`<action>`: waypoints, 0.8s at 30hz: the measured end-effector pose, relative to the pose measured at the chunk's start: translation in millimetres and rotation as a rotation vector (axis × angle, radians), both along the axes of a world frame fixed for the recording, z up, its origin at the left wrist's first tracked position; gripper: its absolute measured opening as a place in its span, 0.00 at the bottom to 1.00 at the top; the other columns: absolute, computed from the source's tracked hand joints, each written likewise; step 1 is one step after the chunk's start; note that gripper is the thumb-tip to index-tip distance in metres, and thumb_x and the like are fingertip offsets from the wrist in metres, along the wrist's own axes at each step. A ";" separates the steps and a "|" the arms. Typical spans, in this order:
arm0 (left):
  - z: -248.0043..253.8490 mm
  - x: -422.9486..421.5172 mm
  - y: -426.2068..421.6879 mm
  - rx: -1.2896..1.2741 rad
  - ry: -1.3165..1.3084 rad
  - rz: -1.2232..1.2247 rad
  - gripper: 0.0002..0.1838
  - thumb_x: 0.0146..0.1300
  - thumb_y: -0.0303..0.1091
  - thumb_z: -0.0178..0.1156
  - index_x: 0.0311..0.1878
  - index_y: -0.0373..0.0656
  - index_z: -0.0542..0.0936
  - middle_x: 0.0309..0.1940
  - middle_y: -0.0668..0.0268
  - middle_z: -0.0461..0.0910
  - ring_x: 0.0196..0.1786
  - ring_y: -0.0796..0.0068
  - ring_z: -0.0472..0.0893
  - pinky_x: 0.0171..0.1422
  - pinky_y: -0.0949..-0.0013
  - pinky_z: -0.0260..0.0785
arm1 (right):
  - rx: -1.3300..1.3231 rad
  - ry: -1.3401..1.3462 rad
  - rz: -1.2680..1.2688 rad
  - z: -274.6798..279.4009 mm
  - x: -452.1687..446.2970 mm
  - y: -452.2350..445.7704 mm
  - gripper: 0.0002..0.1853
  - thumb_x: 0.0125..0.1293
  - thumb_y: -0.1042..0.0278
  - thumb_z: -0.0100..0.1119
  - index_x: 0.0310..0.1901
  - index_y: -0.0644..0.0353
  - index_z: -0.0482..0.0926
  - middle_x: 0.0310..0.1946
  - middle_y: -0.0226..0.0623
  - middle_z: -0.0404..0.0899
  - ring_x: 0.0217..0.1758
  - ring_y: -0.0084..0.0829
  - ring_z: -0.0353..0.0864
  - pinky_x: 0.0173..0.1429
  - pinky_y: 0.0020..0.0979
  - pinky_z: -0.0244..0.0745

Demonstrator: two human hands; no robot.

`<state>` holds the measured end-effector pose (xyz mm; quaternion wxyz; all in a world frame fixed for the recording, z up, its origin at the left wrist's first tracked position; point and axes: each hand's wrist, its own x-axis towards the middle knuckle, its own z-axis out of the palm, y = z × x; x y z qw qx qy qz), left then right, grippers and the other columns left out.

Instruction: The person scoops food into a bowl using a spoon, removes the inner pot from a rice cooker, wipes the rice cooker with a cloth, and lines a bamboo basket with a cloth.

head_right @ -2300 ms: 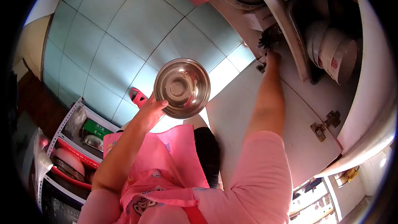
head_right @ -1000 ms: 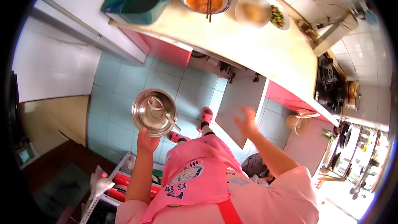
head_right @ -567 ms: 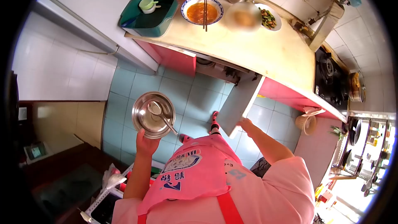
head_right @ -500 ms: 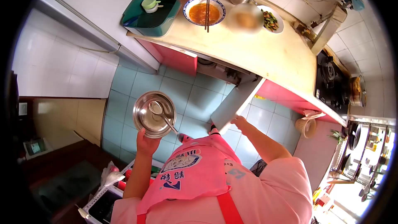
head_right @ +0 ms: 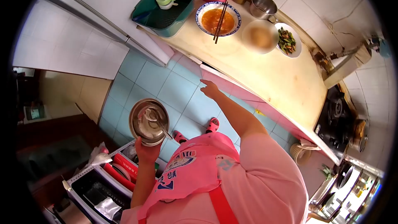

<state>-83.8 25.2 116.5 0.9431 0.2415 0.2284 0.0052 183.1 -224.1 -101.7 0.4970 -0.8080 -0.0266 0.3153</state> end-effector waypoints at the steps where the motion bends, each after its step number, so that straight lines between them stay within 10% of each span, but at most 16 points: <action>1: 1.7 0.6 -6.4 0.019 0.002 0.027 0.42 0.60 0.52 0.58 0.74 0.52 0.54 0.73 0.62 0.56 0.74 0.57 0.58 0.75 0.44 0.52 | -0.055 -0.033 0.082 4.6 11.2 9.3 0.34 0.55 0.63 0.62 0.67 0.54 0.69 0.61 0.44 0.74 0.58 0.39 0.76 0.58 0.35 0.73; 12: 6.2 17.2 -16.1 0.070 0.032 0.069 0.42 0.60 0.54 0.58 0.74 0.53 0.54 0.73 0.62 0.56 0.74 0.57 0.58 0.74 0.44 0.53 | -0.211 -0.371 -0.036 -51.1 70.8 21.0 0.42 0.52 0.54 0.63 0.71 0.51 0.61 0.70 0.46 0.62 0.72 0.45 0.61 0.72 0.37 0.61; 18: 1.2 68.7 0.0 0.007 -0.057 -0.145 0.35 0.67 0.46 0.53 0.73 0.45 0.56 0.72 0.60 0.60 0.72 0.60 0.62 0.75 0.50 0.54 | 0.240 0.307 0.166 102.5 -4.3 14.5 0.23 0.69 0.48 0.54 0.50 0.62 0.73 0.44 0.40 0.80 0.46 0.33 0.80 0.49 0.36 0.77; 24: -16.4 158.9 -9.1 0.269 -0.197 -0.715 0.28 0.68 0.35 0.50 0.69 0.35 0.59 0.66 0.56 0.67 0.67 0.63 0.69 0.71 0.57 0.60 | 0.639 0.524 -0.258 243.7 -124.2 -32.2 0.32 0.69 0.35 0.45 0.54 0.61 0.68 0.48 0.43 0.77 0.42 0.31 0.79 0.44 0.36 0.78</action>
